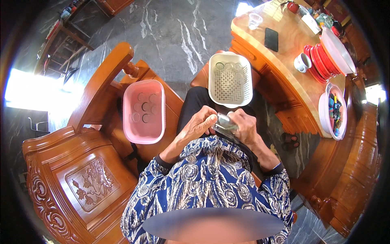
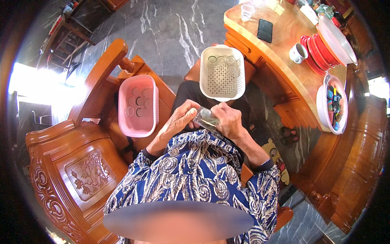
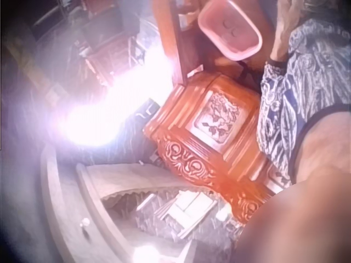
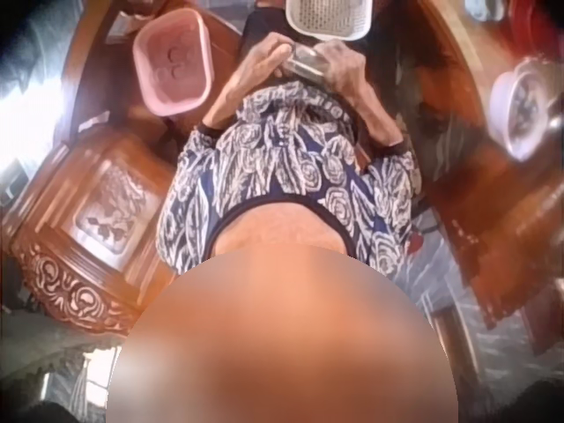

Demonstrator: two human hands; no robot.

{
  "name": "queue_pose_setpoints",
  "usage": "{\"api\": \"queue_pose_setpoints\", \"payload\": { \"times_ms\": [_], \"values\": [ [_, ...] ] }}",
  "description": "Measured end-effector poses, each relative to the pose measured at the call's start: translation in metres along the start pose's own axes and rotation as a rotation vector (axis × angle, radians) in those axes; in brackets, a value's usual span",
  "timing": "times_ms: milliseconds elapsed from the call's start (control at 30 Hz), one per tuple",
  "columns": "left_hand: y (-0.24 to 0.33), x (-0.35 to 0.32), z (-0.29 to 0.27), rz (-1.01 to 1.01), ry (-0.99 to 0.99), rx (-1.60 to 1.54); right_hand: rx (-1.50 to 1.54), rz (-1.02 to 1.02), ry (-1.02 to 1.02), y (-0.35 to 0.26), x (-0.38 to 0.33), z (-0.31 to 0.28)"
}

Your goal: The person sits and wipes a small clear glass with a cloth, rotating it to clean all sides. The person continues wiping the same glass repeatedly without placing it elsewhere.

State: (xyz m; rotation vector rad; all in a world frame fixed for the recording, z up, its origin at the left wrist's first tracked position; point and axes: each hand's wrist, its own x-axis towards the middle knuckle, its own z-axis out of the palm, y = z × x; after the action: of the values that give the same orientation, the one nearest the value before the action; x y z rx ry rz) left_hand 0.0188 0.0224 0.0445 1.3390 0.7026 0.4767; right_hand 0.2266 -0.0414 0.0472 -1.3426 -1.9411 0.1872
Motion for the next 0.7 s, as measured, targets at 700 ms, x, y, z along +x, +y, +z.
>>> {"api": "queue_pose_setpoints", "payload": {
  "times_ms": [700],
  "values": [
    [0.014,0.002,0.010,0.534,0.091,0.257,0.537,0.469,-0.024,-0.004,0.013,0.007]
  ]
}}
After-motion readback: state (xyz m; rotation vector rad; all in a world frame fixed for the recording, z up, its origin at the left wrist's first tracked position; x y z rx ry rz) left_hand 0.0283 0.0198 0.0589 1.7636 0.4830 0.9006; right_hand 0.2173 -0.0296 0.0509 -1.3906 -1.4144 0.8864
